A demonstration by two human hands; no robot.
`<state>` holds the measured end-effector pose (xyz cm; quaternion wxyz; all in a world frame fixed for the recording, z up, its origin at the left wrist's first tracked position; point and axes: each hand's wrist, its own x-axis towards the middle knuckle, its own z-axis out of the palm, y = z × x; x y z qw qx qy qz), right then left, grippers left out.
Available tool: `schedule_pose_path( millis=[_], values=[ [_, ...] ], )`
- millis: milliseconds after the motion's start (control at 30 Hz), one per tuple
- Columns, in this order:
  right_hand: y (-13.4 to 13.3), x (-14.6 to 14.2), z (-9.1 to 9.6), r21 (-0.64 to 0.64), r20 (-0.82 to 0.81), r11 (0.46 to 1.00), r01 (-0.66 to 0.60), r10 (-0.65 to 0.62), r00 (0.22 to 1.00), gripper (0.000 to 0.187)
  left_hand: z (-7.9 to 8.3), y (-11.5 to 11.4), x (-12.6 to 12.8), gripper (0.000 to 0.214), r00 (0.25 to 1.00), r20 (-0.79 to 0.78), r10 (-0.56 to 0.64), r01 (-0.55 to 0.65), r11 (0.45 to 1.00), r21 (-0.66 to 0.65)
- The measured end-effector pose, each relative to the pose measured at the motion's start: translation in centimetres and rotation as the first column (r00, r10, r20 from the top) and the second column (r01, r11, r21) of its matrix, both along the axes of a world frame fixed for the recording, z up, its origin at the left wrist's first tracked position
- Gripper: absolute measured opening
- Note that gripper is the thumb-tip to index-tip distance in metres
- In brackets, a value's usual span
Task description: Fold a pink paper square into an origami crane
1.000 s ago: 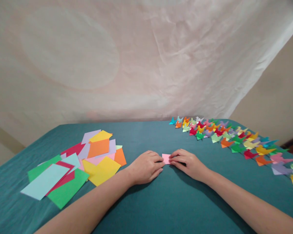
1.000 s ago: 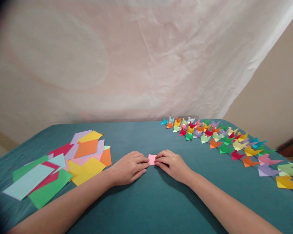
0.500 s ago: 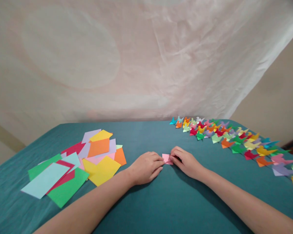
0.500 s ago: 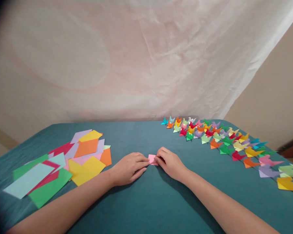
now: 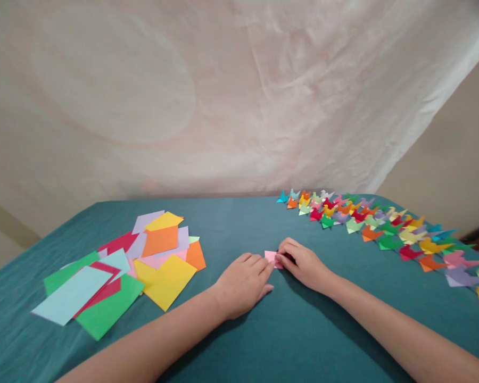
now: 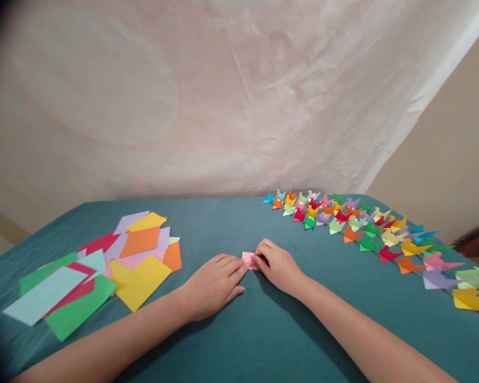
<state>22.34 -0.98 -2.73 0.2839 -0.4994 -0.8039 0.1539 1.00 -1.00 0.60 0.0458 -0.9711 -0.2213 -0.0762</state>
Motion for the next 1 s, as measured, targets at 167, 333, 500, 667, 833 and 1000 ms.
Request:
schedule_pose_path(
  millis=[167, 333, 500, 667, 833, 1000],
  values=[
    [0.03, -0.03, -0.10, 0.017, 0.013, 1.000, 0.026, -0.026, 1.000, 0.013, -0.10, -0.11, 0.19, 0.039, 1.000, -0.011, 0.017, -0.017, 1.000, 0.001],
    [0.07, -0.22, -0.11, 0.014, 0.026, 0.999, 0.050, -0.050, 0.998, 0.012, -0.17, -0.11, 0.26, 0.039, 1.000, -0.014, 0.011, -0.011, 1.000, -0.009],
    [0.12, -0.22, -0.07, 0.002, 0.012, 0.999, 0.046, -0.046, 0.999, 0.013, -0.29, -0.19, 0.28, 0.039, 1.000, -0.007, 0.022, -0.023, 1.000, -0.004],
    [0.10, -0.15, -0.12, -0.007, 0.001, 0.999, 0.041, -0.041, 0.999, 0.012, -0.21, -0.24, 0.33, 0.038, 0.999, -0.020, 0.035, -0.035, 0.999, 0.003],
    [0.01, -0.40, -0.28, -0.003, -0.015, 0.996, 0.086, -0.086, 0.996, 0.009, -0.02, -0.26, 0.35, 0.036, 0.999, -0.025, 0.042, -0.042, 0.999, -0.006],
    [-0.46, -0.55, 0.11, 0.030, -0.055, 0.995, 0.100, -0.098, 0.994, 0.008, 0.10, -0.26, 0.37, 0.036, 0.999, -0.022, 0.048, -0.048, 0.999, -0.018]
  ],
)
